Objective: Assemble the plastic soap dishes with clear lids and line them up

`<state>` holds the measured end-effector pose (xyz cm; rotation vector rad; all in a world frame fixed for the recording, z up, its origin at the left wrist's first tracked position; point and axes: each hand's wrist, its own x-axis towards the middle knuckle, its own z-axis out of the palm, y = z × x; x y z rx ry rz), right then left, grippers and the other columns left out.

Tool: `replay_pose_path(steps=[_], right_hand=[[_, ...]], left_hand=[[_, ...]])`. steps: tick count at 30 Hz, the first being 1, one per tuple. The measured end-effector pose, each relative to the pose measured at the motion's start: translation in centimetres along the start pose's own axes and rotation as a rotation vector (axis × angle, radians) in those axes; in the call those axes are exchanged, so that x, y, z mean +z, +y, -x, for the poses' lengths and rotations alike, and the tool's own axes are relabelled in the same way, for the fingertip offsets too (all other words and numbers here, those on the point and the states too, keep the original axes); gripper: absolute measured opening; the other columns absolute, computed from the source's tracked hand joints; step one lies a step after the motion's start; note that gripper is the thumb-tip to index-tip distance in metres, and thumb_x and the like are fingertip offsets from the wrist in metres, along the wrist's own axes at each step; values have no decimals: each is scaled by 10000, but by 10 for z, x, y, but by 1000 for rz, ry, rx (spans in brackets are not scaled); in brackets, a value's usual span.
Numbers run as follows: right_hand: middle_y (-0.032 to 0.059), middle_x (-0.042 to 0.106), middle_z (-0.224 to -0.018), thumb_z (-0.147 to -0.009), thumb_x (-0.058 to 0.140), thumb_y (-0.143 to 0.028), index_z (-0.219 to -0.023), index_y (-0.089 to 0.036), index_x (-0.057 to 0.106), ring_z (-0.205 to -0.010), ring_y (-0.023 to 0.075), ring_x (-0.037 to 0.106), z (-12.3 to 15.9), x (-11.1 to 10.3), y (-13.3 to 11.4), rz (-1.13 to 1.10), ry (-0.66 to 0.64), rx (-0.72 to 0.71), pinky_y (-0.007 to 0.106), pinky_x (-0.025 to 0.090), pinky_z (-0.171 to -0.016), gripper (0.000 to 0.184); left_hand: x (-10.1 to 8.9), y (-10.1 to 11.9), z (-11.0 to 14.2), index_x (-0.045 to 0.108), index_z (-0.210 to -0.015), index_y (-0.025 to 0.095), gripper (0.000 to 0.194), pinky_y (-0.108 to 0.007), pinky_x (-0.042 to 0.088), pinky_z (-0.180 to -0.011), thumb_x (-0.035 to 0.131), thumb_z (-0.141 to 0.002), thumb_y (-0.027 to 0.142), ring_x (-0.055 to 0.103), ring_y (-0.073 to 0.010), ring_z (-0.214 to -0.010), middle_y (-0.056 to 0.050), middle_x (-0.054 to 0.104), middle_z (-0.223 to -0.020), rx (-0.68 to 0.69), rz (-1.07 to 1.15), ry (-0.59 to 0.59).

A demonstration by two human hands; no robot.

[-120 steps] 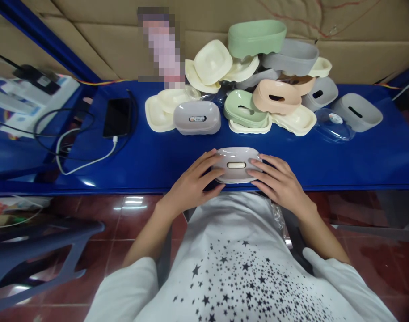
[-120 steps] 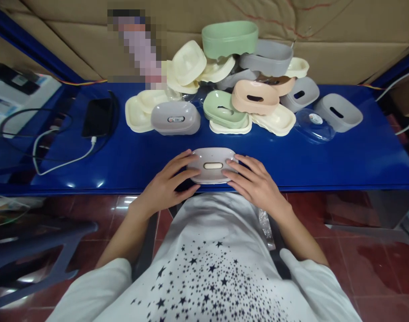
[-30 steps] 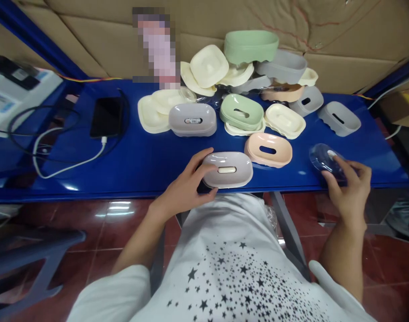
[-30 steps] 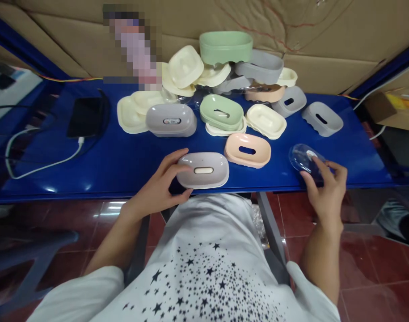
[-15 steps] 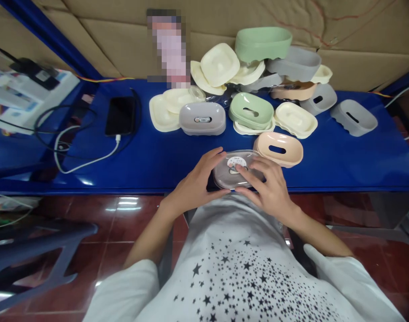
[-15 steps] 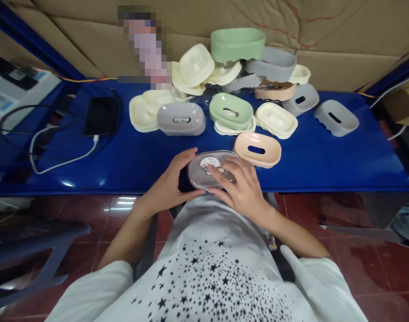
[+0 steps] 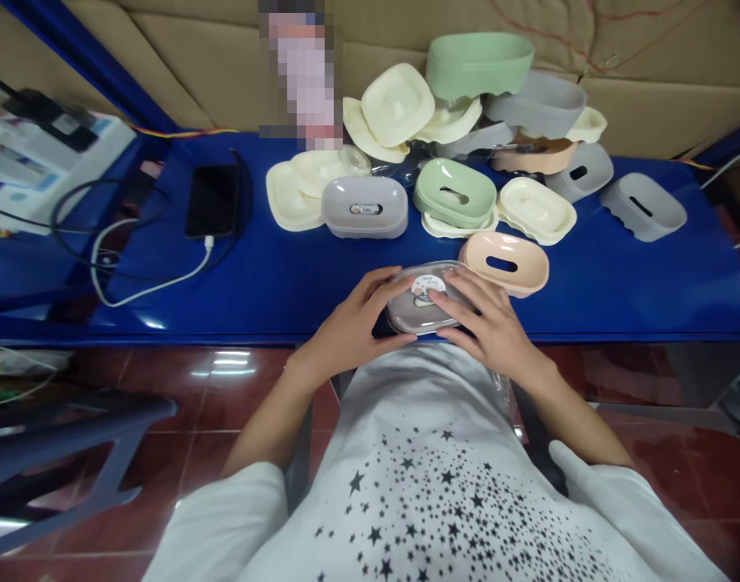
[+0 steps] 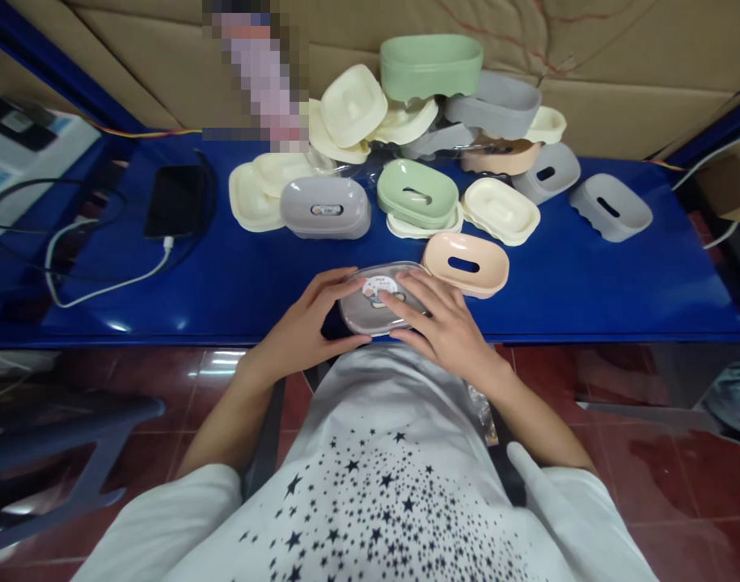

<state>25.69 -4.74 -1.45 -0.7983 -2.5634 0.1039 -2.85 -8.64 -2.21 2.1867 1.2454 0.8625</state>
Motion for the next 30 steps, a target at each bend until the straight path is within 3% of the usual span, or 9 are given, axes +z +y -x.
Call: replay_pose_path(steps=[4, 6, 10, 13, 18, 21, 23, 26, 30], right_hand=[[89, 344, -1796, -1097, 589, -475, -1780, -373, -26, -1699, 344, 229, 11, -5, 9, 18, -61, 24, 622, 324, -1326, 925], [117, 337, -1796, -1098, 572, -513, -1783, -336, -41, -1691, 372, 243, 22, -11, 19, 76, -47, 109, 659, 275, -1330, 936], [141, 572, -1645, -1116, 550, -433, -1766, -292, 229, -1533, 351, 534, 54, -28, 44, 200, -13, 270, 597, 305, -1306, 739], [140, 663, -1546, -1106, 557, -400, -1665, -274, 465, -1450, 338, 616, 78, -42, 64, 252, 40, 343, 559, 341, -1279, 580], [162, 673, -1527, -1094, 517, -458, -1572, -270, 582, -1465, 354, 603, 97, -54, 89, 354, 162, 523, 587, 344, -1272, 517], [169, 575, -1634, -1099, 465, -409, -1635, -265, 506, -1566, 337, 499, 93, -56, 89, 339, 213, 503, 591, 333, -1290, 557], [157, 527, -1679, -1102, 450, -378, -1669, -276, 458, -1597, 312, 461, 90, -58, 89, 311, 197, 461, 575, 318, -1304, 576], [161, 586, -1627, -1089, 488, -439, -1639, -269, 506, -1562, 337, 507, 95, -60, 96, 372, 219, 513, 596, 298, -1298, 575], [127, 768, -1387, -1066, 507, -480, -1412, -293, 710, -1329, 348, 704, 116, -59, 115, 430, 283, 639, 566, 408, -1194, 443]], left_hand=[[0, 3, 1, 349, -1646, 405, 820, -549, 536, -1216, 805, -967, 465, 508, -343, -1541, -115, 453, -1642, -41, -14, -11], [-1, 5, 2, 361, -1632, 382, 804, -532, 533, -1213, 807, -966, 433, 517, -334, -1530, -120, 467, -1631, -44, -36, -9], [-4, 10, 3, 401, -1594, 321, 752, -574, 481, -1219, 800, -962, 409, 539, -361, -1490, -146, 509, -1610, -36, -170, 5], [-1, 15, -5, 424, -1574, 288, 745, -584, 477, -1179, 805, -950, 429, 563, -384, -1443, -155, 536, -1600, -34, -257, -16], [28, 36, -49, 436, -1613, 238, 729, -547, 488, -1116, 727, -999, 503, 592, -385, -1384, -181, 518, -1643, 20, -345, -120], [48, 55, -83, 384, -1678, 216, 707, -561, 478, -1098, 617, -1068, 487, 581, -409, -1389, -232, 413, -1728, 70, -467, -125], [52, 63, -98, 323, -1719, 219, 728, -560, 466, -1110, 581, -1086, 468, 570, -416, -1408, -244, 346, -1765, 81, -521, -90], [35, 52, -101, 311, -1728, 232, 697, -574, 417, -1182, 508, -1109, 485, 509, -415, -1494, -206, 360, -1770, 51, -534, 2], [-14, 3, -77, 421, -1664, 173, 629, -686, 282, -1254, 488, -1097, 435, 433, -450, -1557, -229, 423, -1728, -155, -596, 193]])
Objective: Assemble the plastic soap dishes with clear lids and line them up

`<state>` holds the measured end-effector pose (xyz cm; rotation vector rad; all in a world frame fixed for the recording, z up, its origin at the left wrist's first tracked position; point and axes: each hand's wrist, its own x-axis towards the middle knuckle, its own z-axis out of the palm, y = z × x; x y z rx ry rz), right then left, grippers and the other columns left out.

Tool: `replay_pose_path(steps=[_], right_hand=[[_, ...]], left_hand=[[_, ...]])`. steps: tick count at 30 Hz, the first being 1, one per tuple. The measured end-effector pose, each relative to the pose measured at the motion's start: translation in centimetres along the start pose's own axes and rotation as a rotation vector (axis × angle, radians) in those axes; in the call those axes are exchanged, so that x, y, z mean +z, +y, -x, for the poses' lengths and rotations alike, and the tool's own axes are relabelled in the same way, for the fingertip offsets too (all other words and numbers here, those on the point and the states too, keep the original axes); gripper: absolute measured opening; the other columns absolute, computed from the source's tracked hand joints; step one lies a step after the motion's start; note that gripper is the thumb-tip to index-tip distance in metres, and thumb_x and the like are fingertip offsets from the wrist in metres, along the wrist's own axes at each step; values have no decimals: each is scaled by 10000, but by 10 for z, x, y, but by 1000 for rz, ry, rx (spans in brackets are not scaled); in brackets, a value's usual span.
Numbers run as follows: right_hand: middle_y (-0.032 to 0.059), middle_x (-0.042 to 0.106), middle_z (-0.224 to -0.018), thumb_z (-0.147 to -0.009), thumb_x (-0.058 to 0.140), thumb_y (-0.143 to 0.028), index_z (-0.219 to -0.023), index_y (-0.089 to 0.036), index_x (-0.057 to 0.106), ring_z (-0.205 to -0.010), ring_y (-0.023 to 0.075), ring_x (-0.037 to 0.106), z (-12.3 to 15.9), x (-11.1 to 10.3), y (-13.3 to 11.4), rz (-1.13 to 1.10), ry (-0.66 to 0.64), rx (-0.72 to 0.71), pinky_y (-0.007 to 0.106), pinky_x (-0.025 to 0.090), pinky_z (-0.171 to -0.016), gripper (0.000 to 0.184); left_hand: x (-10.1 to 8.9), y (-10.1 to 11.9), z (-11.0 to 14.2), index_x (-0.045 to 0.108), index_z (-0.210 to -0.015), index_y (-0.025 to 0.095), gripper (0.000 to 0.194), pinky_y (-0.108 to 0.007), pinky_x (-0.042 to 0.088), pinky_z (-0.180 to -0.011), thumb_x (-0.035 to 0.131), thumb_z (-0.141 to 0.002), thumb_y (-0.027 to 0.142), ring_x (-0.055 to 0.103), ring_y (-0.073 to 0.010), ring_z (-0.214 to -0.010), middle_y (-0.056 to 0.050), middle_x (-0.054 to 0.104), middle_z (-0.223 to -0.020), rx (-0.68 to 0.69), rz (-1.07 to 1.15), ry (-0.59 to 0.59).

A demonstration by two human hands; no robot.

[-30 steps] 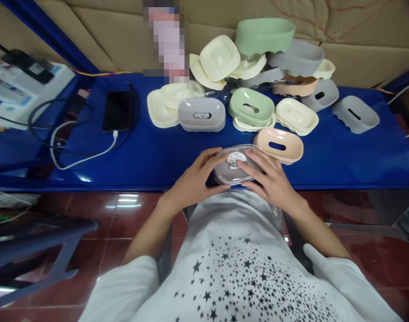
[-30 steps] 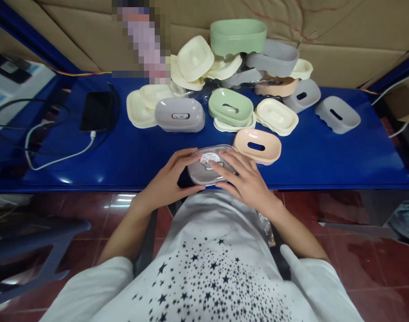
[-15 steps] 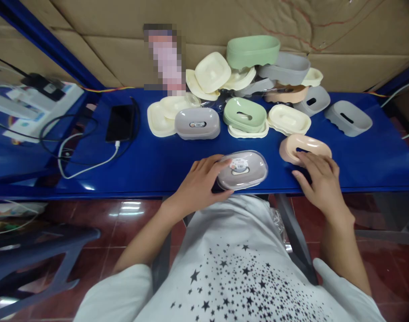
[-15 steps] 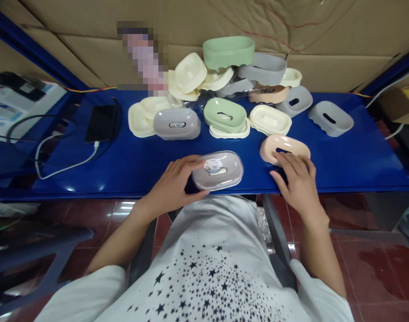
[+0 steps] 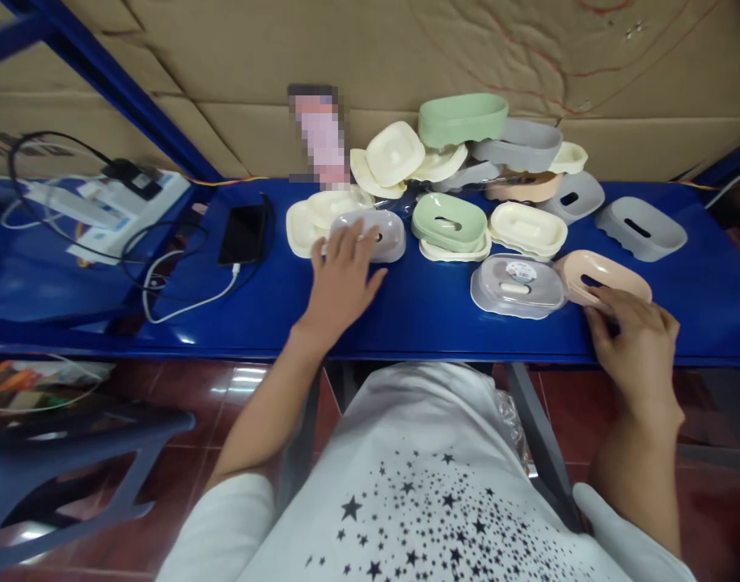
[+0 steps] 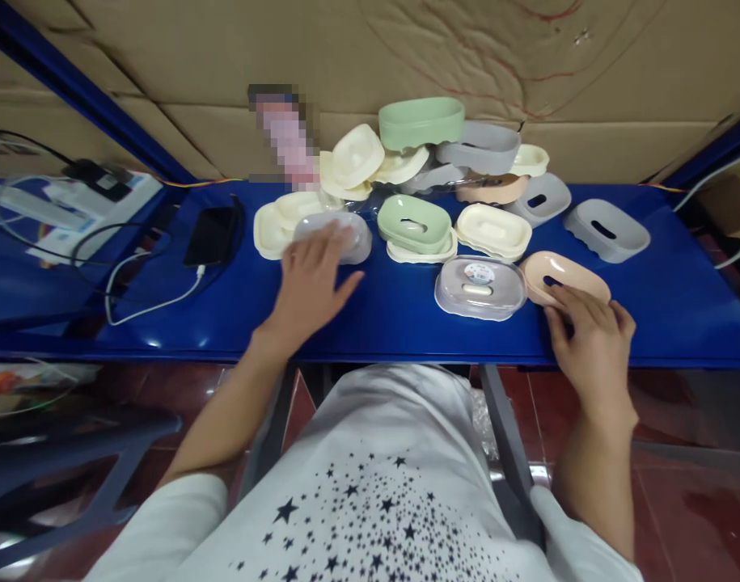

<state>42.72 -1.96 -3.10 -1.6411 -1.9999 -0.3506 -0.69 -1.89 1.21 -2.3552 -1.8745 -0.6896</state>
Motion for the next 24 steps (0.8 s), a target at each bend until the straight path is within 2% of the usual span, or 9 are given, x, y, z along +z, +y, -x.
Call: replay_pose_path(steps=[3, 5, 7, 11, 15, 18, 20, 22, 24], right_hand=[[119, 797, -1321, -1045, 524, -482, -1319, -288, 755, -1268, 347, 732, 5, 6, 10, -17, 20, 35, 531, 470, -1097, 408], [112, 799, -1322, -1038, 532, -481, -1307, -293, 760, -1270, 346, 731, 4, 9, 9, -27, 27, 31, 525, 473, -1079, 399], [99, 806, -1311, -1042, 531, -470, -1291, -303, 767, -1246, 337, 741, 0, 9, 6, -24, 27, 25, 515, 467, -1076, 382], [116, 817, -1271, -1048, 524, -461, -1261, -266, 784, -1196, 321, 749, -17, 6, -3, 2, 46, 40, 487, 444, -1079, 389], [141, 814, -1254, -1045, 530, -459, -1238, -224, 797, -1183, 318, 738, -34, 2, -12, 31, 89, 104, 472, 419, -1083, 404], [140, 812, -1255, -1059, 545, -443, -1259, -211, 795, -1191, 302, 729, -49, 1, -21, 8, 103, 76, 454, 411, -1087, 395], [124, 800, -1303, -1080, 561, -423, -1311, -215, 775, -1245, 275, 707, -63, 3, -28, -46, 50, -6, 425, 397, -1105, 378], [109, 785, -1345, -1099, 577, -396, -1380, -225, 743, -1287, 251, 682, -81, 8, -35, -82, -21, -81, 403, 378, -1118, 369], [106, 783, -1349, -1114, 590, -386, -1426, -232, 719, -1296, 247, 665, -101, 16, -40, -81, -78, -134, 411, 351, -1128, 370]], left_hand=[[-7, -45, 9, 583, -1534, 185, 517, -713, 278, -1237, 540, -1059, 385, 482, -456, -1511, -212, 563, -1621, -70, -63, -34], [-9, -58, 15, 640, -1464, 211, 450, -671, 349, -1199, 554, -1049, 362, 543, -429, -1445, -182, 644, -1531, -68, -67, -44], [-10, -60, 19, 681, -1395, 235, 388, -635, 399, -1154, 560, -1048, 363, 584, -410, -1383, -161, 692, -1450, -70, -65, -15], [-10, -59, 32, 724, -1257, 259, 290, -626, 415, -1123, 561, -1062, 399, 630, -398, -1289, -142, 736, -1321, -100, -85, 73], [-6, -57, 49, 678, -1351, 277, 335, -649, 437, -1116, 584, -1061, 414, 617, -409, -1323, -157, 680, -1417, -104, -82, 149], [-3, -38, 59, 620, -1450, 271, 408, -681, 427, -1154, 619, -1050, 353, 578, -417, -1400, -183, 604, -1529, -70, -47, 220], [-1, -12, 60, 614, -1456, 263, 405, -648, 430, -1181, 617, -1051, 288, 580, -392, -1415, -177, 616, -1522, 33, 12, 224], [2, 23, 54, 598, -1484, 257, 422, -590, 440, -1207, 593, -1062, 249, 591, -349, -1423, -159, 627, -1535, 225, 83, 118], [8, 59, 42, 580, -1525, 256, 442, -577, 395, -1270, 562, -1083, 253, 548, -331, -1499, -155, 555, -1639, 418, 79, -16]])
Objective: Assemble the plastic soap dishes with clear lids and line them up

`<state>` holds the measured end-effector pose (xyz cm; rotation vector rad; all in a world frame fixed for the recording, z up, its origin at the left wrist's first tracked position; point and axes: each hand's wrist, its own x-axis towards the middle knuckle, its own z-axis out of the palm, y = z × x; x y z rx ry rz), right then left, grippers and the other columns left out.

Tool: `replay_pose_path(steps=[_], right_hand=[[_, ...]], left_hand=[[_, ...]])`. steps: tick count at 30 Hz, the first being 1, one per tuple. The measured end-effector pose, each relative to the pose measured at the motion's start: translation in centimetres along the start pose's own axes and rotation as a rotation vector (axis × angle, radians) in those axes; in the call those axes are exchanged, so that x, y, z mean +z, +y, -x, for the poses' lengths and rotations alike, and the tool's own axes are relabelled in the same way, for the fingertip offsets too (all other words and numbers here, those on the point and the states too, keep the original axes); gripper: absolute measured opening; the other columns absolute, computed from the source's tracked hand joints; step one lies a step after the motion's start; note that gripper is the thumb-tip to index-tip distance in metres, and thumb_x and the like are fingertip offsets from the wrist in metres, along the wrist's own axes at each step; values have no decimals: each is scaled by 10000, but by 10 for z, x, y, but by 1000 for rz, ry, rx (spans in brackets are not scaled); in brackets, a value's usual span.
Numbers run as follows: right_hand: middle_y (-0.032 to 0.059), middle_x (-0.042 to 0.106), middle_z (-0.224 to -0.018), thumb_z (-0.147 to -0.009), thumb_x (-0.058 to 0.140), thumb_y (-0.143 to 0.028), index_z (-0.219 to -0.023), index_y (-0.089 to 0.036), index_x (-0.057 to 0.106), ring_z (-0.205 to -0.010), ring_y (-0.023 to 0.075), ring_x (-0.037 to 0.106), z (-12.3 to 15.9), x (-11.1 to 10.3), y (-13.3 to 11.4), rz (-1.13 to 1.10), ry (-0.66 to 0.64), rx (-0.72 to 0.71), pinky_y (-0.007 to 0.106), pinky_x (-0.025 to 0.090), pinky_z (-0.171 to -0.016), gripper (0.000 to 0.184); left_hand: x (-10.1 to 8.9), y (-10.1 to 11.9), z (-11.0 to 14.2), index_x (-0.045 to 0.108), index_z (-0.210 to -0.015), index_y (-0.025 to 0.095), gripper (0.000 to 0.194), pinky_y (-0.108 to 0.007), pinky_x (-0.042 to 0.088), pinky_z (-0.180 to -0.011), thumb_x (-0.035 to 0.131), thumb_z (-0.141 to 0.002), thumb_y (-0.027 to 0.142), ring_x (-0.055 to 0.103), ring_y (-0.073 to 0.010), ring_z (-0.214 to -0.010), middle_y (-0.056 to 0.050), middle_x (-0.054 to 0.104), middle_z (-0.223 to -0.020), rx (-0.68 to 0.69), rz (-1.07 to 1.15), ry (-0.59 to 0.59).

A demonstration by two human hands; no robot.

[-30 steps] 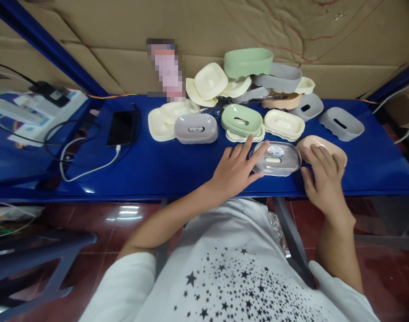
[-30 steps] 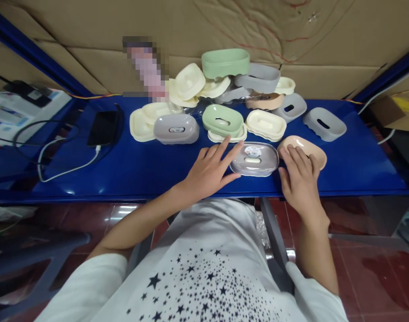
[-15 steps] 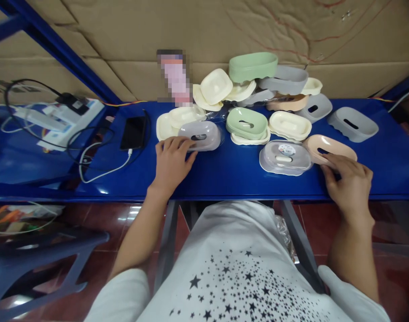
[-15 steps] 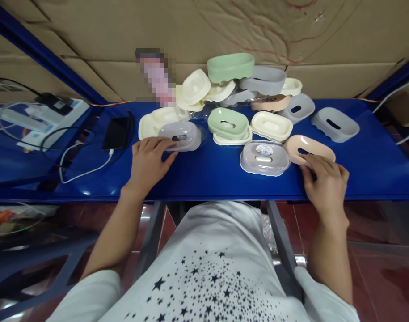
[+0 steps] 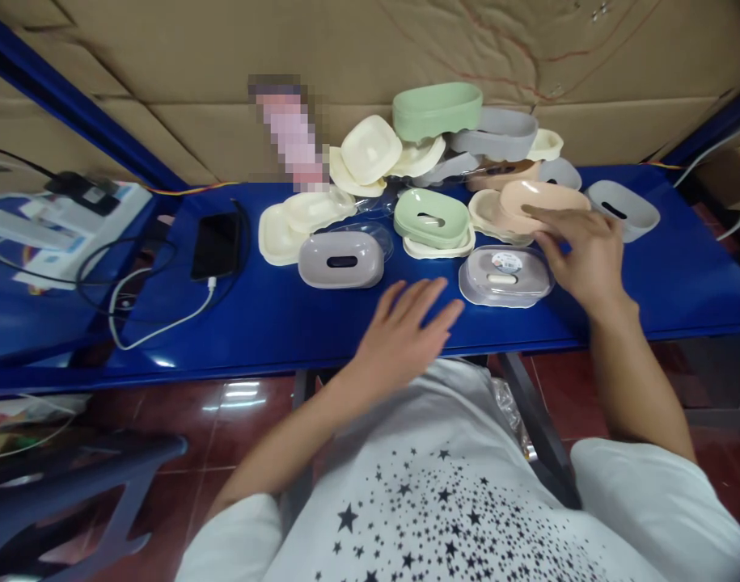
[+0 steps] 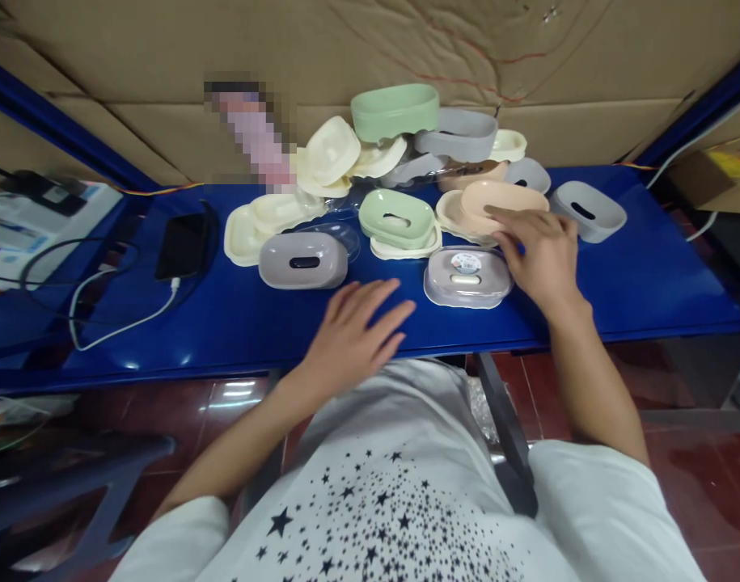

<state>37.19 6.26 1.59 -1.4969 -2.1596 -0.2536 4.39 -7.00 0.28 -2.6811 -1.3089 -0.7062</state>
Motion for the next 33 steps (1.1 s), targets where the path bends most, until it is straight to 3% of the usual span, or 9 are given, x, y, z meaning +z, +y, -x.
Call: replay_pose_path(steps=[2, 6, 9, 12, 15, 19, 23, 28, 33], right_hand=[[110, 778, -1358, -1120, 608, -409, -1429, -222, 717, -1303, 255, 647, -19, 7, 1, 24, -46, -37, 429, 327, -1133, 377], [146, 768, -1359, -1078, 678, -483, -1348, -138, 744, -1280, 276, 632, -42, 17, 8, 79, -101, -69, 415, 359, -1089, 443], [137, 776, -1333, -1086, 659, -493, -1359, -139, 730, -1270, 289, 633, -46, 21, 11, 45, -172, -149, 441, 377, -1104, 452], [133, 762, -1368, -1073, 676, -508, -1394, -152, 708, -1319, 322, 616, -44, 26, 8, 38, -233, -207, 503, 362, -1134, 480], [154, 720, -1436, -1093, 620, -537, -1431, -119, 683, -1385, 356, 580, -42, 30, 5, 95, -237, -203, 532, 321, -1137, 541], [152, 729, -1409, -1115, 578, -484, -1434, -119, 680, -1351, 332, 603, -36, 27, 5, 124, -214, -181, 512, 309, -1136, 495], [180, 738, -1383, -1095, 592, -498, -1425, -99, 666, -1307, 299, 614, -19, 8, 8, 121, -128, -123, 468, 325, -1133, 523], [198, 778, -1229, -1097, 488, -622, -1346, -87, 709, -1227, 307, 650, 6, -13, 9, 179, 10, -62, 466, 357, -1087, 630], [155, 773, -1311, -1127, 462, -553, -1444, -143, 662, -1229, 316, 670, 5, -10, 4, 209, -69, -140, 488, 368, -1083, 556]], left_hand=[[10, 20, -27, 532, -1591, 244, 506, -557, 380, -1295, 574, -1088, 282, 474, -336, -1575, -160, 439, -1736, 108, 2, -76], [25, 32, -59, 459, -1654, 195, 620, -582, 357, -1317, 622, -1074, 337, 400, -370, -1626, -172, 364, -1778, 120, -41, -148], [24, 28, -53, 491, -1630, 189, 566, -614, 355, -1314, 586, -1084, 304, 450, -364, -1588, -162, 444, -1735, 96, -48, -155], [13, 23, -29, 543, -1585, 195, 508, -623, 398, -1276, 572, -1084, 272, 528, -371, -1513, -175, 547, -1649, 54, -53, -117], [3, 18, -4, 554, -1566, 182, 492, -605, 449, -1231, 571, -1079, 246, 566, -378, -1466, -193, 585, -1603, 12, -78, -75], [0, 12, 15, 518, -1597, 223, 533, -599, 464, -1218, 580, -1068, 229, 547, -383, -1488, -185, 584, -1601, -36, -25, -63], [8, 11, 9, 479, -1624, 217, 561, -581, 494, -1201, 574, -1071, 236, 504, -396, -1531, -192, 558, -1622, -48, 34, -68], [18, 13, -20, 440, -1643, 134, 565, -556, 477, -1231, 531, -1097, 246, 430, -397, -1594, -207, 470, -1698, 23, 29, -95], [15, 15, -26, 533, -1565, 142, 485, -579, 457, -1226, 551, -1093, 253, 512, -387, -1532, -211, 559, -1620, 0, -20, -67]])
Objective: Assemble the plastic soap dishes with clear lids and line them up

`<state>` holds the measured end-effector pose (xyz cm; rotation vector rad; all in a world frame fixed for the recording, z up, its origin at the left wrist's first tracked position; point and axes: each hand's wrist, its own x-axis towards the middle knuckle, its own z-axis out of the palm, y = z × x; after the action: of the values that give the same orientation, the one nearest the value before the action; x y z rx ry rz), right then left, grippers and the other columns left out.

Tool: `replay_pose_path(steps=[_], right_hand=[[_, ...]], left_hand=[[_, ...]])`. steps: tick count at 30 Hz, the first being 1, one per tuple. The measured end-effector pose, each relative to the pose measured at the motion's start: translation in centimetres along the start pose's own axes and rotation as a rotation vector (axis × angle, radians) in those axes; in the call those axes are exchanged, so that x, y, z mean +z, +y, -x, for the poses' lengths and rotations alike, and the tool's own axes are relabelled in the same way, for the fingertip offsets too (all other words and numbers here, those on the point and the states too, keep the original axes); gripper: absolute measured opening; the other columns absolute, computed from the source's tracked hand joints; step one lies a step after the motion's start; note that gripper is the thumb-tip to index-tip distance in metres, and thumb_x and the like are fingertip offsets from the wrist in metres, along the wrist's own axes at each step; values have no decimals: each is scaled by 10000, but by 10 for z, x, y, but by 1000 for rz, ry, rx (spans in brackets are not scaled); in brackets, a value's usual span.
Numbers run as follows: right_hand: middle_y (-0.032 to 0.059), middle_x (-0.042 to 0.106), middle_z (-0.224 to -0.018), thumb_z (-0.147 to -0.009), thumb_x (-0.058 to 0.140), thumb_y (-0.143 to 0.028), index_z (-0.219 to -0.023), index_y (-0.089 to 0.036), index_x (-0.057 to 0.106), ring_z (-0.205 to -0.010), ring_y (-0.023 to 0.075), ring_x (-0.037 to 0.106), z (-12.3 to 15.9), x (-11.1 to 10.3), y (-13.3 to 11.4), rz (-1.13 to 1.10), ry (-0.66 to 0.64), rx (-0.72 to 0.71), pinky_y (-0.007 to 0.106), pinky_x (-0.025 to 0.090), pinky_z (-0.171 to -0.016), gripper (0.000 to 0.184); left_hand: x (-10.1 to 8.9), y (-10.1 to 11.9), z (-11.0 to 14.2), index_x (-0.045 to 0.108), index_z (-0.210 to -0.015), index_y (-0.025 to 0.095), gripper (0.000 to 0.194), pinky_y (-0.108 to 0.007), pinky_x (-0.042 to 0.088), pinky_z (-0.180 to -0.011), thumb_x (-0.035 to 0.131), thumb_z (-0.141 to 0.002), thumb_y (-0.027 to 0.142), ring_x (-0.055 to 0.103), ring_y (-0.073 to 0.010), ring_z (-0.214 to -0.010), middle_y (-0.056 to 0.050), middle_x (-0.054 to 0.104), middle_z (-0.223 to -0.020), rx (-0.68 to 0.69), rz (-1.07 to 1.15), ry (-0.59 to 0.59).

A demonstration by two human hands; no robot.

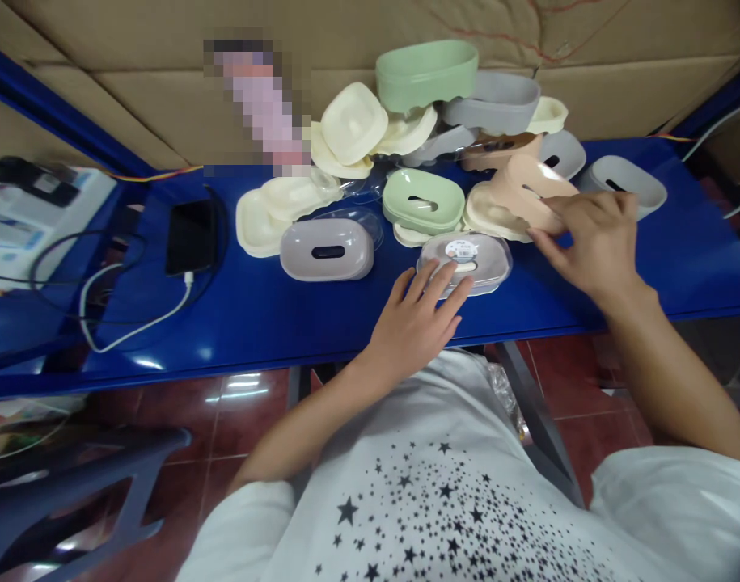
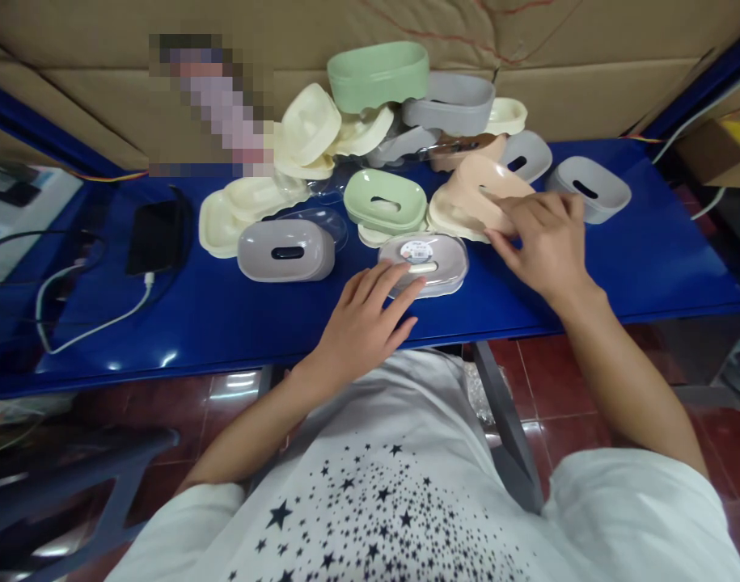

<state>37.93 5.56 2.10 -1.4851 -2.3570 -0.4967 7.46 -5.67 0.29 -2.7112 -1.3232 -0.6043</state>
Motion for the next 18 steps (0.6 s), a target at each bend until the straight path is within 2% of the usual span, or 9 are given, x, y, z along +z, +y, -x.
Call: replay_pose_path(steps=[2, 6, 11, 13, 16, 18], right_hand=[[139, 762, -1360, -1142, 454, -508, -1501, -179, 619, -1269, 321, 657, -5, 6, -3, -22, -45, -68, 505, 354, -1100, 515], [166, 699, -1483, -1134, 518, -491, -1506, -182, 599, -1394, 330, 591, -14, 20, 0, -70, -128, -189, 544, 291, -1169, 490], [169, 711, -1468, -1161, 454, -393, -1484, -158, 630, -1397, 267, 591, -17, 24, 19, -22, -201, -181, 493, 333, -1146, 437], [174, 753, -1383, -1144, 466, -426, -1423, -149, 674, -1342, 272, 633, -12, 15, 21, -19, -119, -133, 488, 373, -1119, 445], [145, 803, -1187, -1083, 525, -527, -1279, -177, 737, -1197, 312, 713, 5, -5, 10, -28, 194, -5, 518, 438, -1069, 454], [121, 805, -1105, -1045, 553, -557, -1219, -213, 751, -1136, 333, 735, 19, -16, -5, -27, 342, 47, 531, 478, -1023, 433]], left_hand=[[-3, -1, 8, 540, -1559, 155, 484, -567, 463, -1219, 572, -1085, 252, 529, -379, -1519, -208, 581, -1598, -24, -20, 19], [-9, -6, 29, 559, -1535, 170, 472, -537, 491, -1196, 604, -1073, 253, 558, -369, -1493, -203, 617, -1551, -54, -50, 66], [-6, -14, 36, 560, -1522, 174, 470, -536, 520, -1184, 621, -1061, 245, 557, -381, -1489, -199, 609, -1545, -41, 3, 89], [-1, -14, 30, 533, -1550, 183, 491, -544, 496, -1225, 604, -1068, 245, 512, -379, -1536, -191, 578, -1582, -42, 68, 74], [5, -11, 13, 433, -1631, 171, 565, -572, 401, -1310, 564, -1087, 258, 367, -381, -1641, -196, 444, -1709, 8, 179, 26], [7, -10, 3, 356, -1677, 184, 610, -592, 334, -1345, 535, -1101, 273, 246, -374, -1694, -189, 312, -1790, 31, 240, 6]])
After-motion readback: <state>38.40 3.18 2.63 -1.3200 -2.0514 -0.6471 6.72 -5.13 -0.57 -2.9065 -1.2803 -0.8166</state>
